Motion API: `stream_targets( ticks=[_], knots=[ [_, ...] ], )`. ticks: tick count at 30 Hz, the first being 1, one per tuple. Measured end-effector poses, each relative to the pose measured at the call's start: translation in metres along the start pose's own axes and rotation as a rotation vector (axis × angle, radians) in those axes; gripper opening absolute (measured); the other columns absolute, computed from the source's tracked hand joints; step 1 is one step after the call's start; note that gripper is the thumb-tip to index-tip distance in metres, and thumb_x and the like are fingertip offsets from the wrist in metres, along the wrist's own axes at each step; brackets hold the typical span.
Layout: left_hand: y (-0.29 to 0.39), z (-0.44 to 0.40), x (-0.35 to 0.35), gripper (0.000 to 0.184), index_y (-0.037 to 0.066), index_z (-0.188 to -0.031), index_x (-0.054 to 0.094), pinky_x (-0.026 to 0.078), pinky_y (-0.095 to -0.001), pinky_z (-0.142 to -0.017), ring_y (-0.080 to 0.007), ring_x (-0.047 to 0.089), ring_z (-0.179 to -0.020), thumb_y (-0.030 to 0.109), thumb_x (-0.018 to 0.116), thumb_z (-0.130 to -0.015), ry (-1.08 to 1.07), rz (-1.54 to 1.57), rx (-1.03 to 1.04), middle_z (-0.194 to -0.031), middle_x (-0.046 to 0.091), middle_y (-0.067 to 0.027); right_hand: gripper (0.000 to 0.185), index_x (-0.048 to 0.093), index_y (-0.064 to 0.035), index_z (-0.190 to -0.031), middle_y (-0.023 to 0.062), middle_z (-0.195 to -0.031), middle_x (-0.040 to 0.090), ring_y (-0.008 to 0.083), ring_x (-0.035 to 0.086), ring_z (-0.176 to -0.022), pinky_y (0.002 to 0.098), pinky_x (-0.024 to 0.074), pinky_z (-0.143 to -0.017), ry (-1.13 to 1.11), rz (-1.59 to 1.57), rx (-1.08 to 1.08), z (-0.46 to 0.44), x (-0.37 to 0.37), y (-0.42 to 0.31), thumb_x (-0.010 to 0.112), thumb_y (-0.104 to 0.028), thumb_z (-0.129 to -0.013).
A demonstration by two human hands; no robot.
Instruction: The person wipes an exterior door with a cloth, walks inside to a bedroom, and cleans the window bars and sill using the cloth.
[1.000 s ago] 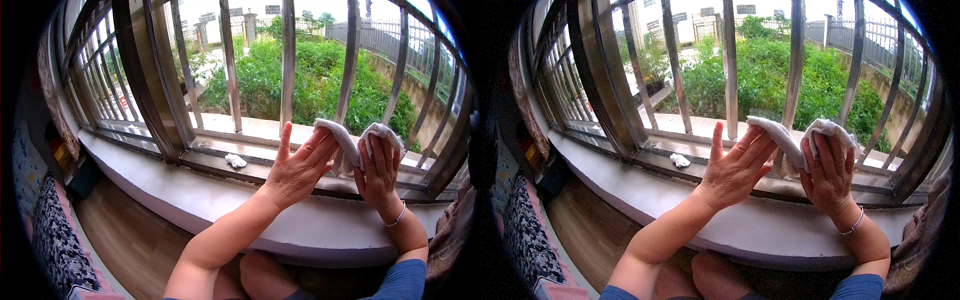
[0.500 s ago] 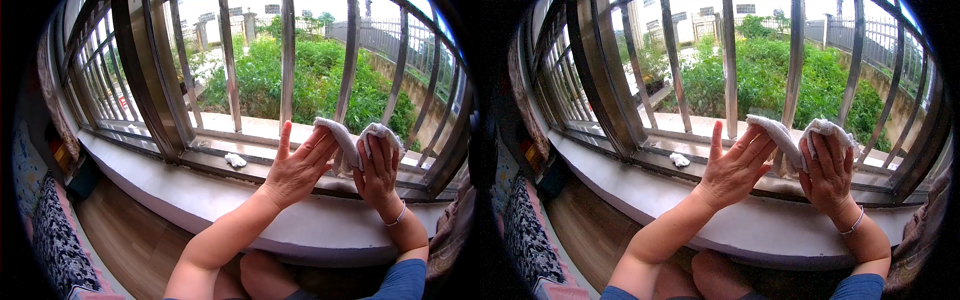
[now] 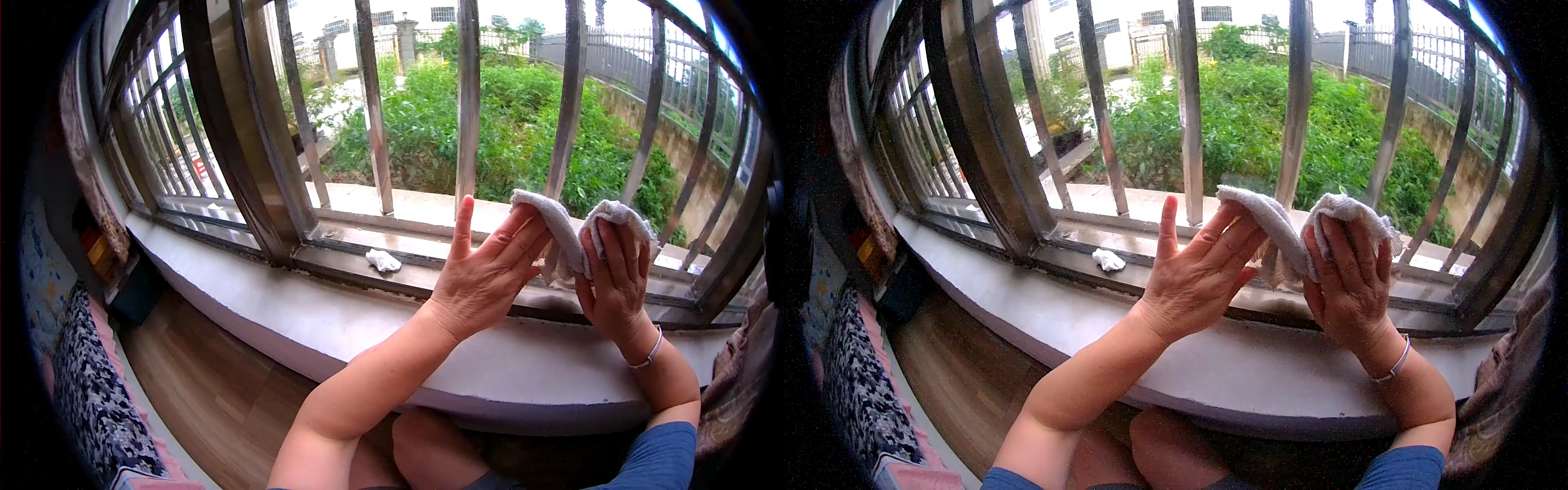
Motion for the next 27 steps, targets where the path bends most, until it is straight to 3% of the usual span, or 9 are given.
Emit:
stream_targets(
  ticks=[10, 27],
  knots=[
    [-0.0004, 0.0005, -0.0005, 0.052, 0.018, -0.132, 0.044, 0.001, -0.0643, -0.104, -0.0158, 0.024, -0.135, 0.032, 0.056, -0.083, 0.014, 0.028, -0.009, -0.143, 0.033, 0.0015, 0.045, 0.054, -0.0064, -0.122, 0.0113, -0.133, 0.044, 0.0319, 0.035, -0.128, 0.051, 0.0129, -0.108, 0.0, 0.01, -0.022, -0.0006, -0.0011, -0.0014, 0.055, -0.018, -0.079],
    [-0.0006, 0.0003, -0.0005, 0.051, 0.017, -0.132, 0.044, 0.001, -0.0654, -0.103, -0.0155, 0.023, -0.135, 0.031, 0.054, -0.084, 0.003, 0.033, -0.01, -0.142, 0.033, 0.0009, 0.047, 0.052, -0.0068, -0.125, 0.0115, -0.135, 0.041, 0.0316, 0.032, -0.13, 0.0514, 0.0108, -0.108, -0.019, 0.0, -0.028, 0.0003, 0.0001, -0.0023, 0.054, -0.018, -0.08]
  ],
)
Point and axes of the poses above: each hand's wrist, its own z-axis away from the middle knuckle, its own x-axis out of the palm, y = z × x, the point moved 4 cm from there along -z, towards the middle knuckle
